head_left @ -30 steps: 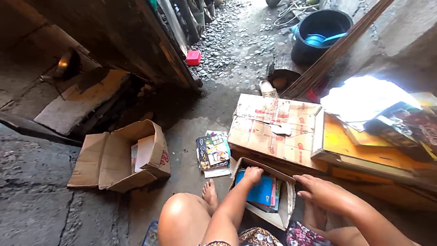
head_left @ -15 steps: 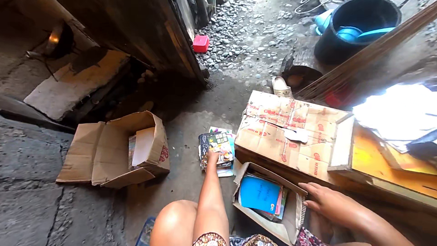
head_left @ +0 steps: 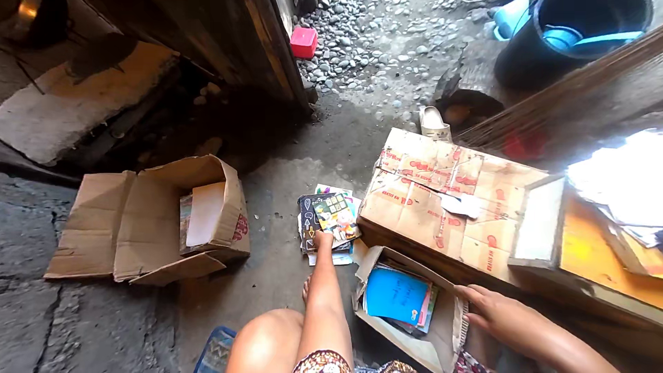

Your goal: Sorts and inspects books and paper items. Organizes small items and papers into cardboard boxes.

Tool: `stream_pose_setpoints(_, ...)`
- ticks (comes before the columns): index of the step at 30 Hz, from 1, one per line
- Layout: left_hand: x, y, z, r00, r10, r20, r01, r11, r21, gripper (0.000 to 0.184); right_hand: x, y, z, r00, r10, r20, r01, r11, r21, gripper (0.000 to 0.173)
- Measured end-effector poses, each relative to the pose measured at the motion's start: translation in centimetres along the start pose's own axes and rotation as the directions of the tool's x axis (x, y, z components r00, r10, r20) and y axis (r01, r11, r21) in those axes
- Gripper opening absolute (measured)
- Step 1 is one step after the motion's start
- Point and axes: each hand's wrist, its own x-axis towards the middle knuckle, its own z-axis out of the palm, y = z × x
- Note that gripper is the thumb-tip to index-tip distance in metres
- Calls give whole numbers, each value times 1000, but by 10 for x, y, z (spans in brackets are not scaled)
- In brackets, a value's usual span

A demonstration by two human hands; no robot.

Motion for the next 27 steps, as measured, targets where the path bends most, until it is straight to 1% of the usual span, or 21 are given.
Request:
stream_pose_setpoints(2,7,-1,-11,998,-8,-55,8,1000,-1,54,2,-3,-2,1000,0,3,0,1000,-4,62)
stream_pose_setpoints(5,12,-4,-36,970,-73,-230,66,997,-41,44,4,-5,-4,1000,-1,5,1,1000,-16,62)
stream_pose_setpoints(6,17,-9,-42,963,-86,-254,72,995,-65,43,4,-6,-4,1000,-3,7,3,1000,-23,62)
stream_pose_setpoints(8,30,-22,-51,973,-91,-213,78,995,-66,46,4,-7,-4,1000,-6,7,6,1000,-30,62)
stream_pose_setpoints(10,36,-32,-54,990,-68,-122,57,994,-94,48,4,-7,-3,1000,-6,8,6,1000,-29,62)
stream_pose_setpoints(12,31,-32,-55,996,-16,-83,5,992,-125,46,5,-6,-3,1000,-9,11,10,999,-30,63)
stream_pose_setpoints(15,25,-25,-53,988,102,-119,-115,986,-117,39,5,-8,-2,1000,-18,7,18,999,-30,62)
stream_pose_setpoints(17,24,-13,-56,965,228,-127,-236,970,-57,39,6,-10,-1,1000,-22,13,23,999,-36,62)
stream_pose_setpoints(19,24,3,-60,936,338,-102,-343,938,-41,38,7,-11,-1,1000,-18,24,19,999,-41,62)
stream_pose_setpoints(21,27,18,-60,924,374,-81,-377,926,-14,36,8,-12,0,1000,-14,23,15,999,-41,63)
stream_pose_setpoints(23,34,20,-56,929,366,-51,-366,931,18,44,9,-13,0,1000,-18,12,18,999,-33,62)
stream_pose_setpoints(24,39,17,-53,936,351,-37,-350,936,13,54,9,-13,-1,1000,-20,6,20,999,-29,62)
stream_pose_setpoints(25,43,13,-50,947,319,-30,-320,947,-16,67,10,-12,-1,1000,-21,2,21,999,-30,62)
stream_pose_setpoints(26,47,8,-47,963,270,-29,-271,961,-60,81,10,-12,0,1000,-22,1,22,999,-29,62)
stream_pose_setpoints(27,50,4,-46,977,213,-30,-215,971,-107,92,11,-11,1,1000,-21,3,21,999,-30,62)
